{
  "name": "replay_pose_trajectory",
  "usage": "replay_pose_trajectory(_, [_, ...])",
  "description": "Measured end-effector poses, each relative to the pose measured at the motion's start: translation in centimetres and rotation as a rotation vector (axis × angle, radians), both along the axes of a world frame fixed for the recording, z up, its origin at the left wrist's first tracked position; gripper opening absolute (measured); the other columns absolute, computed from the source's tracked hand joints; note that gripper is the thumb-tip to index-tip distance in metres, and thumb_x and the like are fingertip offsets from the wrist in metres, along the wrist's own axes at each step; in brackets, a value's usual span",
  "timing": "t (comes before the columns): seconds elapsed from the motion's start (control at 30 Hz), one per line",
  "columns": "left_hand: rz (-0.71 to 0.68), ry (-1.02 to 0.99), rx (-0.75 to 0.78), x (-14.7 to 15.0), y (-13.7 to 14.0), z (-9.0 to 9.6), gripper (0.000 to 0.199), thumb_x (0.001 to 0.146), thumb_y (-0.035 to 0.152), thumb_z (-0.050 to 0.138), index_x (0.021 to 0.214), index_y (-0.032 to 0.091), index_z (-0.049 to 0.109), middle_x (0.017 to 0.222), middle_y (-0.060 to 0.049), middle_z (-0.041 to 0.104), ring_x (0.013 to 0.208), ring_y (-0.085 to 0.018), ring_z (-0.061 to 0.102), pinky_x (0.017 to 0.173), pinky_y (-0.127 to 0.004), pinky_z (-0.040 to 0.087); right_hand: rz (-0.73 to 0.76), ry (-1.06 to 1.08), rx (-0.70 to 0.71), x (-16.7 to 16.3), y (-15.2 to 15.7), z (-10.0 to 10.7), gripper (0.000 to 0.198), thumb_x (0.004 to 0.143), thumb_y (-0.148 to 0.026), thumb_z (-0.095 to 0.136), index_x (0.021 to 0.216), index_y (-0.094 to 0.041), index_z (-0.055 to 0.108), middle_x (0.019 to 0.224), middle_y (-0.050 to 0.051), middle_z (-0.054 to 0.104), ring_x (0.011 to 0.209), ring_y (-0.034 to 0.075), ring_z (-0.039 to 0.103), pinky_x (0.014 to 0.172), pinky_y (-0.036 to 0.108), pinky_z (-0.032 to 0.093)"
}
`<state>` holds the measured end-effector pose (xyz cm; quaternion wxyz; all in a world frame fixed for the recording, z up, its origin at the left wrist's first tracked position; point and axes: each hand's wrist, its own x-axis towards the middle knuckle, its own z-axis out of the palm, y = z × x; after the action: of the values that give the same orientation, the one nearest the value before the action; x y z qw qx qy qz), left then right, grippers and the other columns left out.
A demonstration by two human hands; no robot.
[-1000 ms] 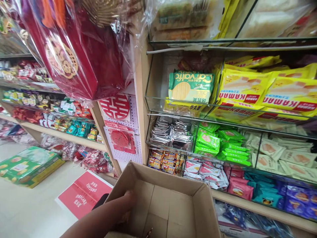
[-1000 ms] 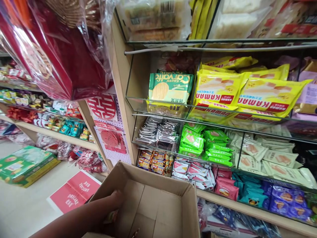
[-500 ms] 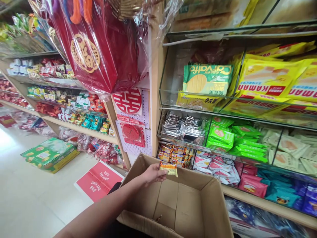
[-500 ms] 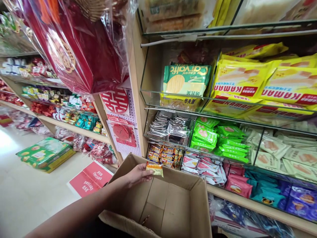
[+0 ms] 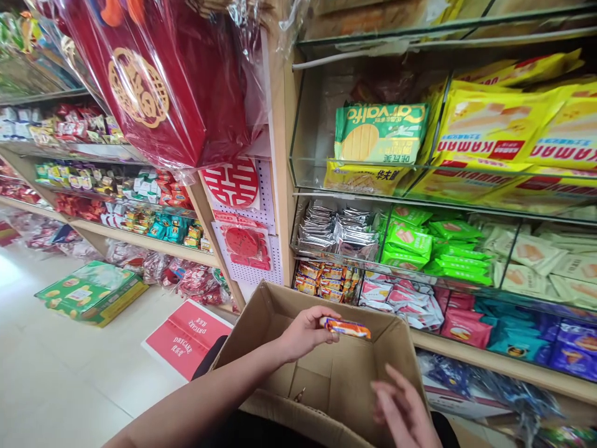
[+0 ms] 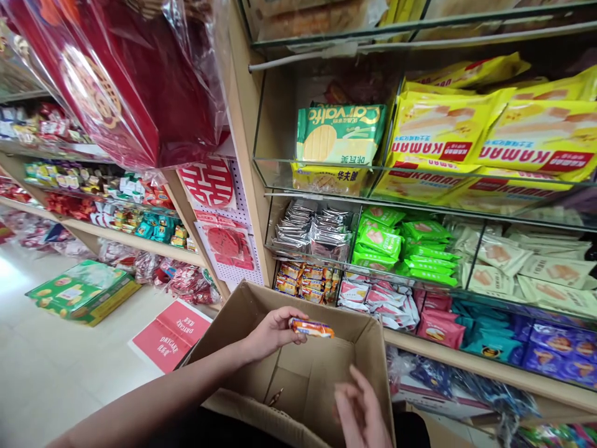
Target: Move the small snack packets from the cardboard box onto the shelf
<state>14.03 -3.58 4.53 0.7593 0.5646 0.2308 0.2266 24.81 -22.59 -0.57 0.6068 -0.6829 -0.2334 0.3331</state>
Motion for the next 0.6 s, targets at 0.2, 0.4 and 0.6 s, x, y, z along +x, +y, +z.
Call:
replay_pose_trajectory(0.2, [-0.061, -0.088, 0.132, 0.4, -2.8, 0.6, 0.037, 0.063, 0.008, 0.063, 0.095, 0.024, 0.067, 0.085, -0.002, 0.059, 0.08, -0.014, 0.056, 0.07, -0.025, 0.043, -0.098, 0.543, 0.265, 0.4, 3.9, 3.3, 0.051, 0.064, -0.044, 0.073, 0.105, -0.021, 0.053, 0.107, 0.004, 0.058, 0.089, 0.016, 0.058, 0.069, 0.025, 0.052])
replay_pose_trajectory(0.4, [0.027, -0.005, -0.501, 0.1, -5.1, 0.0, 0.036, 0.066, 0.015, 0.065, 0.1, 0.018, 0.056, 0.088, -0.005, 0.066, 0.071, -0.016, 0.065, 0.06, -0.024, 0.05, -0.188, 0.411, 0.274, 0.8, 4.1, 1.7, 0.047, 0.062, -0.044, 0.073, 0.095, -0.02, 0.052, 0.099, 0.004, 0.06, 0.092, 0.019, 0.057, 0.071, 0.029, 0.053])
replay_pose_trajectory(0.6, [0.301, 0.054, -0.465, 3.9, -2.1, -0.4, 0.014, 0.075, 0.016, 0.065, 0.081, 0.012, 0.053, 0.067, -0.005, 0.067, 0.051, -0.011, 0.063, 0.05, -0.019, 0.049, -0.02, -0.043, -0.073, 2.0, 1.4, -0.4, 0.052, 0.063, -0.058, 0.062, 0.096, -0.017, 0.057, 0.102, 0.01, 0.061, 0.096, 0.024, 0.056, 0.08, 0.031, 0.048])
